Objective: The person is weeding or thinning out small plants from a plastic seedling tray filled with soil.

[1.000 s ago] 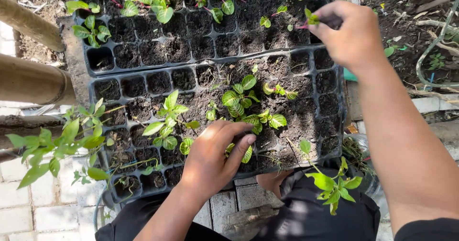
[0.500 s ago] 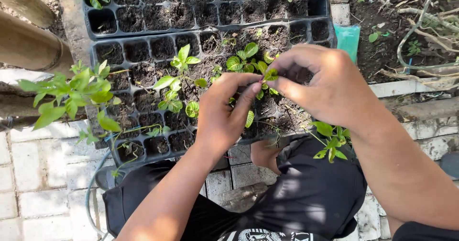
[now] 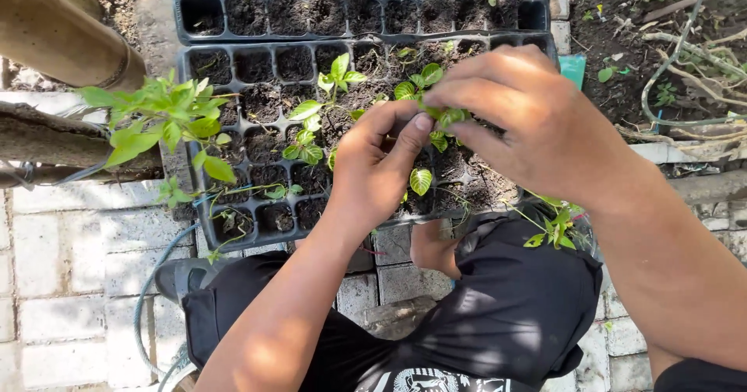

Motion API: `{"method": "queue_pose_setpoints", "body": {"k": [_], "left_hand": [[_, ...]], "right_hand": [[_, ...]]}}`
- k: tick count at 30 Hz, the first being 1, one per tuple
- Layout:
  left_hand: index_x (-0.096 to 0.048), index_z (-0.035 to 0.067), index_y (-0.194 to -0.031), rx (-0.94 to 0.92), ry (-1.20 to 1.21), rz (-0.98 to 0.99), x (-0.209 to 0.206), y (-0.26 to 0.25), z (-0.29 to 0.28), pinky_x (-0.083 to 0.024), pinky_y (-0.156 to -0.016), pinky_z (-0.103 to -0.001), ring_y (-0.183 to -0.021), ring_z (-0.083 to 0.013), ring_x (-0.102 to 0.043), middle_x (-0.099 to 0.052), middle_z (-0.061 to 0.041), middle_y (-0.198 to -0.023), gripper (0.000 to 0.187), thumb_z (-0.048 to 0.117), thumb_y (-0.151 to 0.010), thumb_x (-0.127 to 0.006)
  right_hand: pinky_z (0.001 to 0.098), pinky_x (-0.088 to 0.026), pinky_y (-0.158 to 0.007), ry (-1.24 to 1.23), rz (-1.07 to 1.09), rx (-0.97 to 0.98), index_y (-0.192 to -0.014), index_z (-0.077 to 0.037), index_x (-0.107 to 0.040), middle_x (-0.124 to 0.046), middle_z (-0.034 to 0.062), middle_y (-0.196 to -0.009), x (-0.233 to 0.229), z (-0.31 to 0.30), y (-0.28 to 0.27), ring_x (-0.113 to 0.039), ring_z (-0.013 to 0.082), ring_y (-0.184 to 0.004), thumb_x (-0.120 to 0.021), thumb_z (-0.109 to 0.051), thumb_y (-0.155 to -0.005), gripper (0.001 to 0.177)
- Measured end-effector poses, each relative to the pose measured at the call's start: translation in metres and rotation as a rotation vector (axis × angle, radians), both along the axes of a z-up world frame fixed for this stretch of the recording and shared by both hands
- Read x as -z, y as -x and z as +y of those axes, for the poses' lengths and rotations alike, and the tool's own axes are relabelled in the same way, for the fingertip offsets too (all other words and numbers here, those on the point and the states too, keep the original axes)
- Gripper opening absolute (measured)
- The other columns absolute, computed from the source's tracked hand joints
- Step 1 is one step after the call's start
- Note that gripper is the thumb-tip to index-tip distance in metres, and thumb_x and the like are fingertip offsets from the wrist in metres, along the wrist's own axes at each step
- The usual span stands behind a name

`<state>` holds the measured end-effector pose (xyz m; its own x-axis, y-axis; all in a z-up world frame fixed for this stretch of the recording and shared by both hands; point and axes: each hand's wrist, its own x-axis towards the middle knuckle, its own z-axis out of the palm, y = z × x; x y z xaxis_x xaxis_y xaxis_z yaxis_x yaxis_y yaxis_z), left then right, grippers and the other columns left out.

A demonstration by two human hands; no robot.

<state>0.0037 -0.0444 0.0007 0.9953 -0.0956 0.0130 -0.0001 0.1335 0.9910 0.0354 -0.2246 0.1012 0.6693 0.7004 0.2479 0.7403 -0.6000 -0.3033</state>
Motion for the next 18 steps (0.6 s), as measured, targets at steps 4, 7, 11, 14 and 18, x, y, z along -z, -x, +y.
{"method": "queue_pose_setpoints", "body": {"k": [4, 7, 11, 14, 18], "left_hand": [[-0.071, 0.002, -0.109, 0.001, -0.023, -0.025, -0.003, -0.001, 0.002, -0.048, -0.066, -0.023, -0.076, -0.0093, -0.059, -0.064, -0.002, -0.092, 0.013, 0.011, -0.100, -0.065], [-0.071, 0.003, -0.116, 0.043, 0.013, 0.026, -0.007, 0.000, 0.001, -0.051, -0.069, -0.023, -0.079, -0.0092, -0.061, -0.066, -0.002, -0.093, 0.020, 0.014, -0.102, -0.063], [-0.069, 0.009, -0.122, 0.097, -0.080, 0.095, -0.015, 0.001, 0.003, -0.056, -0.069, -0.024, -0.078, -0.0100, -0.066, -0.072, -0.003, -0.096, 0.027, 0.022, -0.099, -0.064], [-0.074, 0.005, -0.111, 0.105, -0.143, 0.062, -0.015, 0.002, 0.001, -0.045, -0.059, -0.023, -0.068, -0.0073, -0.055, -0.064, 0.001, -0.084, 0.019, 0.016, -0.097, -0.066], [-0.074, 0.006, -0.111, 0.095, -0.288, 0.007, -0.014, -0.001, -0.002, -0.049, -0.062, -0.026, -0.072, -0.0110, -0.060, -0.067, -0.001, -0.088, 0.020, 0.019, -0.096, -0.067]], "right_hand": [[0.0384, -0.054, -0.083, -0.030, 0.074, 0.069, -0.112, 0.002, -0.074, -0.072, 0.0143, -0.115, -0.004, -0.004, 0.001, -0.070, 0.0292, -0.099, -0.076, 0.008, -0.082, 0.031], [0.0358, -0.053, -0.077, -0.033, 0.092, 0.112, -0.111, 0.001, -0.075, -0.073, 0.0116, -0.110, -0.008, -0.012, 0.001, -0.069, 0.0251, -0.089, -0.077, 0.010, -0.081, 0.031], [0.0333, -0.047, -0.066, -0.005, 0.094, 0.226, -0.113, 0.002, -0.078, -0.072, 0.0142, -0.110, 0.007, -0.048, -0.015, -0.060, 0.0215, -0.075, -0.080, 0.009, -0.082, 0.031], [0.0377, -0.051, -0.069, 0.082, 0.014, 0.285, -0.117, 0.004, -0.080, -0.074, 0.0170, -0.105, 0.045, -0.071, -0.037, -0.063, 0.0261, -0.076, -0.082, 0.006, -0.088, 0.029], [0.0426, -0.054, -0.068, 0.172, 0.042, 0.384, -0.109, 0.000, -0.080, -0.077, 0.0179, -0.102, 0.101, -0.087, -0.068, -0.069, 0.0327, -0.075, -0.075, 0.000, -0.082, 0.027]]}}
